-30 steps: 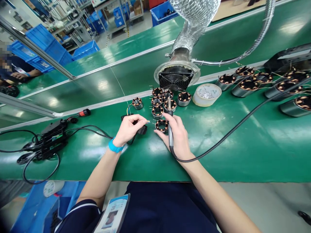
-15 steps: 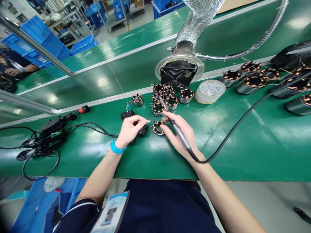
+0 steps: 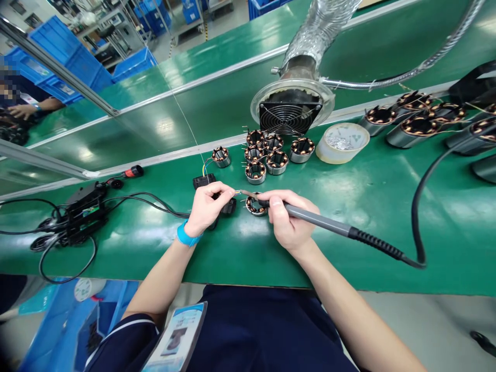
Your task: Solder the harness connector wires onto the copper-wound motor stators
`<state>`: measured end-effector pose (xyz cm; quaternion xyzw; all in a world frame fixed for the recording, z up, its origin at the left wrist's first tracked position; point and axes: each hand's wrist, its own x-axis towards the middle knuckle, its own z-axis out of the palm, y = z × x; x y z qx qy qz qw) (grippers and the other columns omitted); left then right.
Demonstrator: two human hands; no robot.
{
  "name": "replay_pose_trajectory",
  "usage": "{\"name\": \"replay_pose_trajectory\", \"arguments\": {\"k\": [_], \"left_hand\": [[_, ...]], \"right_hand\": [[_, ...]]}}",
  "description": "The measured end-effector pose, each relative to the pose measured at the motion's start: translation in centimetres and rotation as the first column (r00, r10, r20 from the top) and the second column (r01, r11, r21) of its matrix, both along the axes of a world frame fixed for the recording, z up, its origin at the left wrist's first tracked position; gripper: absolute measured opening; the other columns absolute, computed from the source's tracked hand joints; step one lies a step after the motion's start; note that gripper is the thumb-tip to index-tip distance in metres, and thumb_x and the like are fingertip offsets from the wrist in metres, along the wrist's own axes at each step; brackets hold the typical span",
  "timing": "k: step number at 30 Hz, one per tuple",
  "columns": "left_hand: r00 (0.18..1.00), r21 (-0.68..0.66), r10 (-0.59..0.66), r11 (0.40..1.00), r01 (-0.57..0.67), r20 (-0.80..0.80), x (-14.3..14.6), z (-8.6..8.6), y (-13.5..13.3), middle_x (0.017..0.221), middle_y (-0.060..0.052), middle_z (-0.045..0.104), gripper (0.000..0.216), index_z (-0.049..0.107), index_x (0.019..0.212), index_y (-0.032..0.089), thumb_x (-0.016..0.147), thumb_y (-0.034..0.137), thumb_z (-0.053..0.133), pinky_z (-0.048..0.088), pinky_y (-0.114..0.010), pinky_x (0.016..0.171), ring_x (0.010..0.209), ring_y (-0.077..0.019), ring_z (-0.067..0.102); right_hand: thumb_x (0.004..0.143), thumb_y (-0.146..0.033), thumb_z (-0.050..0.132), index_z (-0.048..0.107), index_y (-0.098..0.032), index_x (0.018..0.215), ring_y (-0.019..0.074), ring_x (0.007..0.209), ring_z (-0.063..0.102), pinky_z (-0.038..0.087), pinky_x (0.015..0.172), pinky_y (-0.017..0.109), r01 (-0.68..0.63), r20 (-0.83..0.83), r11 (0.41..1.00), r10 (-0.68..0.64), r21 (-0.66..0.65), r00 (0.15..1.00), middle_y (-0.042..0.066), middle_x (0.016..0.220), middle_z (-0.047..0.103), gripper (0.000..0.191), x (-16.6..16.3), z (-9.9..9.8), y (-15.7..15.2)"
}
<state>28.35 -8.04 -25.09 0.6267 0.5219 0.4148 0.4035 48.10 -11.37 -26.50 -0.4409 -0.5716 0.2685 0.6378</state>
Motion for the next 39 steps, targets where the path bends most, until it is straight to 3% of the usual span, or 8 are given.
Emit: {"name": "replay_pose_trajectory", "arguments": {"k": [17,25,39], "left_hand": [[1.0,0.0,0.003,1.0,-0.003,-0.003,0.02,-0.23,-0.01,0.073,-0.003,0.068,0.022,0.076,0.077,0.014,0.087,0.032,0.069,0.042,-0.025,0.064,0.067,-0.0122,0.055],[1.0,-0.005,0.007,1.0,-0.007,-0.002,0.09,-0.08,0.02,0.074,-0.004,0.07,0.021,0.076,0.077,0.014,0.087,0.031,0.069,0.043,-0.025,0.065,0.068,-0.0125,0.056],[1.0,-0.016,0.012,1.0,-0.013,-0.027,0.09,0.01,0.01,0.075,-0.004,0.071,0.022,0.076,0.077,0.014,0.087,0.033,0.069,0.043,-0.026,0.064,0.068,-0.0133,0.057]], "right_hand": [[0.1,-0.032,0.058,0.076,-0.022,0.091,0.0101,0.037,0.047,0.036,0.037,0.025,-0.056,-0.082,0.997,0.051,-0.058,0.995,-0.005,0.048,0.054,0.022,-0.25,0.02,0.12],[0.099,-0.034,0.059,0.077,-0.024,0.088,0.0109,0.037,0.049,0.034,0.034,0.027,0.044,-0.133,0.998,-0.051,-0.052,0.99,-0.002,0.056,0.06,0.024,0.04,-0.77,0.14],[0.1,-0.035,0.06,0.077,-0.023,0.089,0.0114,0.037,0.048,0.035,0.034,0.029,0.048,-0.13,0.997,-0.055,-0.056,0.99,-0.001,0.057,0.06,0.024,0.03,-0.84,0.0]]}}
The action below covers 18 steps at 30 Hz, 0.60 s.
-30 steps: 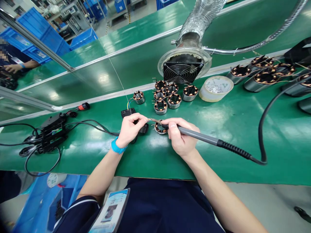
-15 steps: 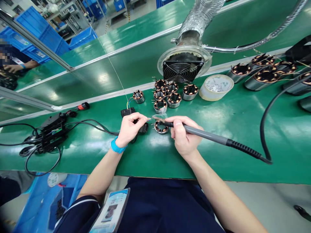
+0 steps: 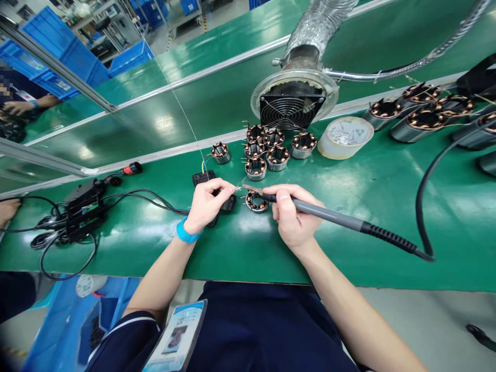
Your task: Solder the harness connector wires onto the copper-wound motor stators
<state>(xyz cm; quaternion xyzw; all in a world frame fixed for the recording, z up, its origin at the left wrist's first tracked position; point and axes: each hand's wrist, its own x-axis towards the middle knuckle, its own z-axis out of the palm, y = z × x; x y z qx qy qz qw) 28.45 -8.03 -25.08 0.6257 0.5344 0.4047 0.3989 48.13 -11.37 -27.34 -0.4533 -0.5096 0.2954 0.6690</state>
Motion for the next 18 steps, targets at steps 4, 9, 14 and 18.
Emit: {"name": "replay_pose_trajectory", "arguments": {"k": [4,9,14,18], "left_hand": [[1.0,-0.012,-0.006,1.0,0.006,0.008,0.1,0.1,0.0,0.075,-0.004,0.071,0.023,0.076,0.077,0.014,0.087,0.033,0.069,0.044,-0.027,0.065,0.069,-0.0137,0.058],[1.0,-0.06,-0.022,0.998,0.023,0.014,0.1,0.5,-0.1,0.072,-0.004,0.07,0.025,0.074,0.075,0.015,0.087,0.036,0.068,0.044,-0.027,0.064,0.067,-0.0139,0.057],[0.995,-0.049,-0.101,0.994,0.101,0.012,0.1,0.9,-0.4,0.074,-0.004,0.07,0.025,0.073,0.076,0.015,0.09,0.035,0.066,0.045,-0.027,0.067,0.07,-0.0145,0.06],[0.987,0.047,-0.144,0.988,0.147,-0.069,0.2,1.2,-0.5,0.074,-0.003,0.069,0.024,0.072,0.075,0.016,0.092,0.03,0.065,0.044,-0.028,0.069,0.071,-0.0142,0.059]], "right_hand": [[0.102,-0.036,0.057,0.076,-0.023,0.094,0.0112,0.039,0.05,0.038,0.037,0.027,-0.039,0.038,0.999,0.039,-0.013,0.999,-0.003,0.056,0.058,0.025,-0.2,0.5,0.0],[0.101,-0.028,0.059,0.072,-0.025,0.115,0.0148,0.063,0.065,0.057,0.064,0.031,-0.097,0.264,0.995,0.09,0.013,0.96,0.001,0.078,0.069,0.019,-0.8,1.4,1.0],[0.097,-0.021,0.061,0.061,-0.029,0.135,0.0206,0.097,0.068,0.059,0.091,0.039,-0.271,0.418,0.961,0.224,0.058,0.881,0.005,0.105,0.069,0.038,-1.2,1.7,2.0],[0.097,-0.016,0.059,0.059,-0.029,0.137,0.0186,0.093,0.069,0.059,0.092,0.038,-0.309,0.419,0.949,0.257,0.061,0.871,0.005,0.11,0.066,0.042,-1.4,1.6,2.2]]}}
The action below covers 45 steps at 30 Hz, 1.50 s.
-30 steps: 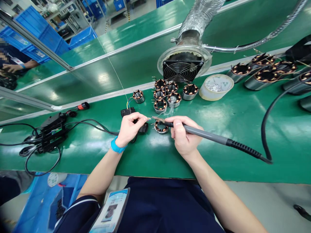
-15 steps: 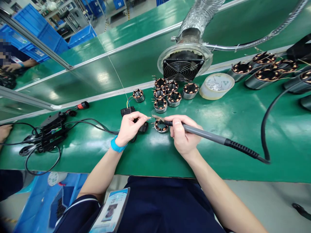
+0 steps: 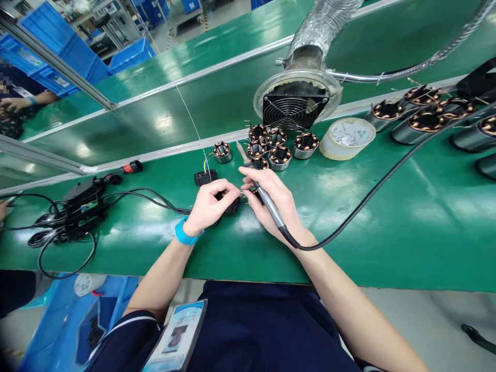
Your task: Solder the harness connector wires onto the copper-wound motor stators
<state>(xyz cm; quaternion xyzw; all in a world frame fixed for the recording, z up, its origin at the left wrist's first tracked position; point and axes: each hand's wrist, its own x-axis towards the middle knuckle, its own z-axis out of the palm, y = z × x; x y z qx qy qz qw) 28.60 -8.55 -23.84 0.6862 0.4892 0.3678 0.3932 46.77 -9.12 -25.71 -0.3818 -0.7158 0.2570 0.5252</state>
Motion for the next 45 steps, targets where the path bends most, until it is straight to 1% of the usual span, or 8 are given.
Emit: {"name": "replay_pose_trajectory", "arguments": {"k": [5,12,16,25,29,33,41,45], "left_hand": [[0.994,0.067,-0.054,0.996,0.06,-0.093,-0.2,0.3,0.0,0.073,-0.002,0.069,0.023,0.071,0.074,0.017,0.094,0.028,0.064,0.043,-0.029,0.074,0.07,-0.0141,0.057],[0.994,-0.162,-0.11,0.981,0.106,-0.014,-0.9,0.7,0.2,0.075,-0.003,0.068,0.03,0.073,0.083,0.014,0.093,0.041,0.065,0.042,-0.026,0.063,0.065,-0.0126,0.054],[0.996,-0.245,-0.069,0.966,0.081,0.059,-0.8,0.3,0.3,0.07,-0.003,0.066,0.037,0.073,0.08,0.013,0.09,0.048,0.067,0.039,-0.025,0.06,0.063,-0.0116,0.052],[0.984,-0.328,0.041,0.945,0.018,0.173,-0.9,-1.1,0.6,0.074,-0.005,0.072,0.03,0.076,0.077,0.013,0.084,0.042,0.075,0.045,-0.026,0.067,0.067,-0.0132,0.059],[0.985,-0.337,0.046,0.941,0.013,0.165,-1.0,-1.0,0.7,0.074,-0.006,0.073,0.03,0.077,0.076,0.013,0.084,0.042,0.075,0.044,-0.026,0.066,0.067,-0.0134,0.059],[0.984,-0.334,0.055,0.943,0.005,0.171,-1.0,-1.0,0.7,0.075,-0.006,0.073,0.03,0.077,0.076,0.013,0.083,0.043,0.075,0.045,-0.026,0.065,0.068,-0.0138,0.06],[0.985,-0.318,0.049,0.948,0.007,0.168,-0.8,-0.7,0.5,0.077,-0.006,0.075,0.029,0.077,0.075,0.014,0.083,0.041,0.076,0.047,-0.027,0.069,0.071,-0.0152,0.063],[0.991,-0.293,0.042,0.956,-0.002,0.13,-0.7,-0.6,0.3,0.075,-0.006,0.074,0.029,0.078,0.076,0.014,0.085,0.041,0.074,0.045,-0.027,0.066,0.069,-0.0146,0.062]], "right_hand": [[0.095,-0.012,0.059,0.062,-0.028,0.133,0.0191,0.094,0.067,0.058,0.09,0.037,0.041,0.045,0.994,-0.045,0.097,0.998,0.005,0.102,0.067,0.041,-0.2,0.1,-0.1],[0.093,-0.013,0.061,0.063,-0.028,0.13,0.0195,0.091,0.068,0.059,0.088,0.037,0.085,0.056,0.99,-0.092,0.114,0.994,0.005,0.099,0.067,0.04,-0.3,0.0,-0.4],[0.093,-0.01,0.06,0.063,-0.029,0.131,0.0184,0.09,0.068,0.059,0.086,0.035,0.062,0.06,0.99,-0.071,0.13,0.996,0.004,0.1,0.067,0.043,-0.3,-0.1,-0.5],[0.091,-0.012,0.066,0.062,-0.03,0.132,0.0202,0.094,0.069,0.059,0.091,0.04,0.097,-0.016,0.994,-0.097,0.043,0.995,0.003,0.099,0.07,0.045,0.3,-0.9,-0.8],[0.091,-0.014,0.066,0.063,-0.028,0.131,0.0203,0.094,0.07,0.06,0.09,0.039,0.071,-0.032,0.997,-0.071,-0.013,0.997,0.004,0.102,0.07,0.042,0.5,-1.0,-0.6],[0.09,-0.016,0.067,0.061,-0.029,0.132,0.0227,0.1,0.068,0.06,0.093,0.042,0.066,-0.019,0.997,-0.067,-0.043,0.998,0.003,0.094,0.071,0.044,0.4,-1.0,-0.3],[0.086,-0.012,0.068,0.062,-0.028,0.13,0.0186,0.088,0.067,0.061,0.081,0.033,0.157,-0.038,0.981,-0.163,-0.116,0.986,0.004,0.095,0.068,0.048,-0.5,-1.0,-0.2],[0.087,-0.015,0.069,0.063,-0.027,0.13,0.0179,0.087,0.068,0.06,0.087,0.036,0.186,-0.054,0.977,-0.192,-0.106,0.98,0.004,0.102,0.068,0.045,-0.6,-1.0,-0.6]]}}
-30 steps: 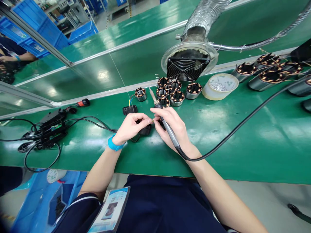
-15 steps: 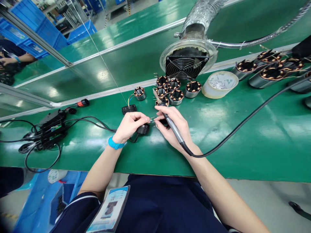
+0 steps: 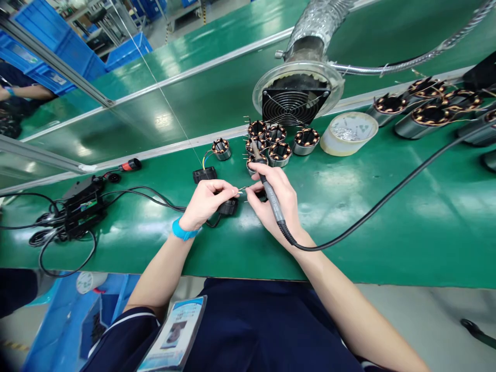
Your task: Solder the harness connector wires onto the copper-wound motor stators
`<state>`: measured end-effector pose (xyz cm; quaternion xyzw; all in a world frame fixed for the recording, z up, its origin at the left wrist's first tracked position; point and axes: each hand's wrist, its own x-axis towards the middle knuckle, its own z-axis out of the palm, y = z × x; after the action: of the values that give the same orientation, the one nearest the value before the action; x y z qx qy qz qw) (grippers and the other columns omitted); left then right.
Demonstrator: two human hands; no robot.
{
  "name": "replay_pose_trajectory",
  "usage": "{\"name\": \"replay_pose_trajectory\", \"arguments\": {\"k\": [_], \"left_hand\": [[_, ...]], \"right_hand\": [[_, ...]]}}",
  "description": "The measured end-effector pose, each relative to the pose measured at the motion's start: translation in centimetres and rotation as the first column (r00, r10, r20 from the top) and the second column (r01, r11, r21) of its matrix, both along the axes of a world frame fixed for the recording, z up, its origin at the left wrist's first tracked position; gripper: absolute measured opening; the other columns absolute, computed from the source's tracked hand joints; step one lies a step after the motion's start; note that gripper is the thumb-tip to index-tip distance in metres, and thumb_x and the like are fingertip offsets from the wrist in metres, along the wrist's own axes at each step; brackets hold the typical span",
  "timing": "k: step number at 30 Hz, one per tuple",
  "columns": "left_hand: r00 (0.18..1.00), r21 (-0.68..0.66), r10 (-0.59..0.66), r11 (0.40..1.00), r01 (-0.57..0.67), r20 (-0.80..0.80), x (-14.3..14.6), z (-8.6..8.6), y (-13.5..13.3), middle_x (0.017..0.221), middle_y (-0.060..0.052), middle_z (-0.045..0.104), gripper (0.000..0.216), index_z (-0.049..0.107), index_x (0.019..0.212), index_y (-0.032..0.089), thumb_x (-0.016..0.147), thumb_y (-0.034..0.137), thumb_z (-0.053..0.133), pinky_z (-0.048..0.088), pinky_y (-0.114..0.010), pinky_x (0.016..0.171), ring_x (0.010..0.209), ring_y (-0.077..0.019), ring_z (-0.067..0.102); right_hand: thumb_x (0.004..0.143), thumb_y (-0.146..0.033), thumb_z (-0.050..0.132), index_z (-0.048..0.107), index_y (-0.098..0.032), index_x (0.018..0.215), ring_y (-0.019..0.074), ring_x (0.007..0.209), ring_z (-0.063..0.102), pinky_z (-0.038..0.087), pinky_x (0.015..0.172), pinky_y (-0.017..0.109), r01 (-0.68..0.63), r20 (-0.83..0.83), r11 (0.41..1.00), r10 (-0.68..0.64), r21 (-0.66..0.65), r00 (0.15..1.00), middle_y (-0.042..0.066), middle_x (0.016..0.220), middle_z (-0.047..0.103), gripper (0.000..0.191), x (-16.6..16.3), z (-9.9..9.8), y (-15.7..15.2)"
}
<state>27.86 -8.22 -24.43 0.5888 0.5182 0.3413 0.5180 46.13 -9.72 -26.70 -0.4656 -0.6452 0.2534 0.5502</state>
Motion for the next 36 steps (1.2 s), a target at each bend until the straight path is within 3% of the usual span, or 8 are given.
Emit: {"name": "replay_pose_trajectory", "arguments": {"k": [4,7,10,14,23,29,36], "left_hand": [[1.0,0.011,0.005,1.0,-0.005,-0.024,0.1,-0.1,-0.1,0.073,-0.006,0.072,0.03,0.078,0.076,0.014,0.086,0.042,0.073,0.044,-0.027,0.064,0.068,-0.0148,0.06],[1.0,0.01,0.007,1.0,-0.007,-0.03,0.2,-0.2,-0.1,0.073,-0.006,0.072,0.031,0.078,0.075,0.013,0.086,0.042,0.072,0.043,-0.027,0.063,0.069,-0.0151,0.06],[1.0,0.015,0.014,1.0,-0.013,-0.026,0.2,-0.2,-0.2,0.072,-0.006,0.071,0.031,0.078,0.075,0.013,0.085,0.042,0.073,0.041,-0.026,0.062,0.067,-0.0142,0.058],[0.999,0.012,0.02,1.0,-0.02,-0.029,0.2,0.0,-0.2,0.068,-0.004,0.068,0.033,0.078,0.076,0.012,0.084,0.044,0.073,0.036,-0.025,0.059,0.063,-0.0121,0.052],[0.998,-0.003,0.032,0.999,-0.033,-0.047,0.4,0.3,-0.3,0.066,-0.003,0.065,0.032,0.078,0.076,0.012,0.084,0.043,0.072,0.033,-0.025,0.057,0.061,-0.0111,0.048],[0.998,0.011,0.024,1.0,-0.023,-0.05,0.3,0.2,-0.3,0.067,-0.004,0.066,0.033,0.078,0.076,0.012,0.085,0.043,0.072,0.033,-0.025,0.058,0.062,-0.0113,0.049],[0.999,0.017,0.02,1.0,-0.019,-0.03,0.2,0.0,-0.2,0.072,-0.005,0.07,0.034,0.078,0.076,0.012,0.084,0.044,0.073,0.037,-0.025,0.061,0.065,-0.0121,0.053]], "right_hand": [[0.093,-0.026,0.069,0.069,-0.027,0.122,0.0181,0.08,0.071,0.061,0.082,0.037,0.094,-0.05,0.996,-0.094,0.001,0.994,0.004,0.099,0.071,0.03,0.4,0.1,-0.9],[0.098,-0.031,0.064,0.075,-0.025,0.108,0.0155,0.06,0.066,0.057,0.061,0.032,0.198,-0.106,0.98,-0.196,0.013,0.975,0.0,0.076,0.07,0.016,1.1,0.2,-1.7],[0.101,-0.032,0.058,0.077,-0.024,0.092,0.013,0.044,0.054,0.045,0.047,0.03,0.228,-0.168,0.972,-0.216,0.052,0.962,-0.003,0.055,0.059,0.023,1.7,0.1,-2.4],[0.101,-0.031,0.055,0.077,-0.023,0.083,0.0137,0.042,0.053,0.042,0.046,0.03,0.208,-0.144,0.974,-0.195,0.089,0.97,-0.003,0.05,0.055,0.03,2.1,-0.2,-2.7],[0.1,-0.033,0.056,0.078,-0.025,0.083,0.0146,0.044,0.054,0.044,0.047,0.03,0.163,-0.101,0.984,-0.155,0.075,0.983,-0.003,0.05,0.055,0.029,2.1,-0.6,-2.4],[0.099,-0.029,0.057,0.078,-0.022,0.082,0.0104,0.034,0.041,0.034,0.037,0.028,0.123,-0.272,0.992,-0.111,0.027,0.956,-0.005,0.045,0.049,0.027,1.7,0.2,-2.2],[0.096,-0.023,0.057,0.077,-0.02,0.081,0.0097,0.035,0.04,0.029,0.038,0.028,0.16,-0.411,0.987,-0.141,0.012,0.901,-0.005,0.045,0.049,0.025,1.7,0.4,-2.2]]}}
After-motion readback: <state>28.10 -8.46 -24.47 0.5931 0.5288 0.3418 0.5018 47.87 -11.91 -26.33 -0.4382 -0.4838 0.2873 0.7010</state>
